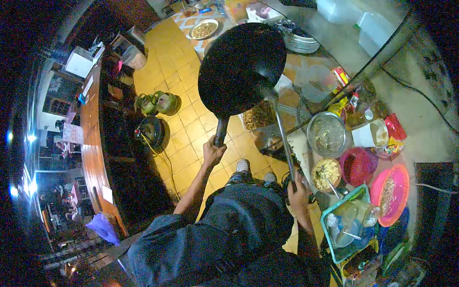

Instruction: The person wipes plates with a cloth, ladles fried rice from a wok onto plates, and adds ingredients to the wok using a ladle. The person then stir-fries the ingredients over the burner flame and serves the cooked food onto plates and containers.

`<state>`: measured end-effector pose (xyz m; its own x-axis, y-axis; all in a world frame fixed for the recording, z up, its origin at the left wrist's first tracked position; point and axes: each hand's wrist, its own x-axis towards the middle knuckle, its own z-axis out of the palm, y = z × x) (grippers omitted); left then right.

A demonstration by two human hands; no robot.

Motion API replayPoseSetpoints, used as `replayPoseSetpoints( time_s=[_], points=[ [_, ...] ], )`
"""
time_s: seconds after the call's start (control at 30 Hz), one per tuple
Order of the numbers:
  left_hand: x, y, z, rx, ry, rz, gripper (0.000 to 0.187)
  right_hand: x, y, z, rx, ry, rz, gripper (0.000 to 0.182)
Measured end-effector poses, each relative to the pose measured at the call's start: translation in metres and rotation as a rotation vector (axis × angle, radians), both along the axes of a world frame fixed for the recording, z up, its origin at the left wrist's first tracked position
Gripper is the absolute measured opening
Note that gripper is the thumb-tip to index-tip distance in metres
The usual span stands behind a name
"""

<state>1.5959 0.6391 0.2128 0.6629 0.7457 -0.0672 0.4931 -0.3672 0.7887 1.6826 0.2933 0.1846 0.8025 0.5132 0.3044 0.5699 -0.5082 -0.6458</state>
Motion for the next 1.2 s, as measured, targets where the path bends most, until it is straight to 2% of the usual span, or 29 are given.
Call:
replayPoseSetpoints(
  time_s=[0.03,0.07,0.1,0.17,0.2,0.27,0.3,0.37,0.4,0.47,0.5,0.57,0.63,0.73,0.8,0.83,0.9,1.0,1.1,1.2],
  points=[
    [-0.001,-0.002,0.002,-0.013,-0.014,-0.003,0.032,0.003,0.022,0.035,-0.172,0.288,-0.019,0.053],
    [-0.001,-0.004,0.003,-0.027,-0.03,-0.006,0.033,0.007,0.045,0.034,-0.055,0.489,-0.061,0.056],
    [0.0,-0.006,-0.001,-0.031,-0.031,-0.005,0.033,0.01,0.067,0.05,0.0,0.339,-0.032,0.057],
    [0.001,-0.006,-0.009,0.017,-0.027,-0.027,0.034,0.019,0.078,0.026,0.109,0.168,0.082,0.057],
    [0.001,-0.007,-0.01,0.017,-0.03,-0.026,0.034,0.02,0.066,0.02,0.109,0.165,0.083,0.057],
    [0.003,-0.008,-0.005,0.017,-0.026,-0.015,0.033,0.019,0.022,0.011,-0.405,0.111,0.133,0.056],
    [0.001,-0.006,-0.004,0.018,-0.025,-0.008,0.033,0.012,-0.001,0.001,-0.405,0.111,0.14,0.056],
    [-0.001,-0.003,-0.003,-0.024,-0.015,0.003,0.034,0.001,-0.032,-0.011,-0.211,-0.08,0.104,0.055],
    [-0.002,-0.002,-0.002,-0.025,-0.018,0.013,0.034,0.004,-0.033,-0.014,-0.212,-0.084,0.114,0.055],
    [-0.007,-0.002,-0.001,0.037,-0.032,0.003,0.034,0.003,-0.012,0.005,-0.129,0.287,-0.004,0.054],
    [-0.009,-0.003,-0.001,0.035,-0.027,0.001,0.034,0.006,0.006,0.006,-0.131,0.292,-0.006,0.054],
    [-0.011,-0.006,-0.002,0.043,-0.016,-0.011,0.034,0.021,0.046,0.008,0.031,0.125,0.041,0.057],
    [-0.008,-0.014,0.004,0.028,-0.019,-0.002,0.034,0.024,0.058,0.014,-0.021,0.146,0.103,0.057],
    [-0.002,-0.014,0.014,0.01,-0.024,0.019,0.033,0.015,0.003,-0.007,-0.413,0.134,0.088,0.058],
    [-0.003,-0.014,0.013,0.002,-0.023,0.048,0.032,0.005,-0.051,-0.047,-0.253,0.032,0.134,0.058],
    [-0.004,-0.013,0.01,0.035,-0.044,0.065,0.032,-0.005,-0.061,-0.031,-0.323,0.073,0.097,0.058],
    [-0.008,-0.016,0.008,0.072,-0.061,0.096,0.031,-0.004,-0.044,-0.002,-0.221,0.17,0.078,0.057],
    [-0.008,-0.028,0.011,0.041,-0.064,0.144,0.03,0.008,0.011,0.023,-0.244,0.134,0.013,0.056],
    [-0.007,-0.04,0.02,-0.01,-0.038,0.184,0.031,0.015,0.019,0.013,-0.13,0.055,0.054,0.053],
    [-0.008,-0.038,0.007,0.074,-0.038,0.189,0.031,0.006,-0.043,-0.015,-0.117,-0.111,0.118,0.052]
  ],
)
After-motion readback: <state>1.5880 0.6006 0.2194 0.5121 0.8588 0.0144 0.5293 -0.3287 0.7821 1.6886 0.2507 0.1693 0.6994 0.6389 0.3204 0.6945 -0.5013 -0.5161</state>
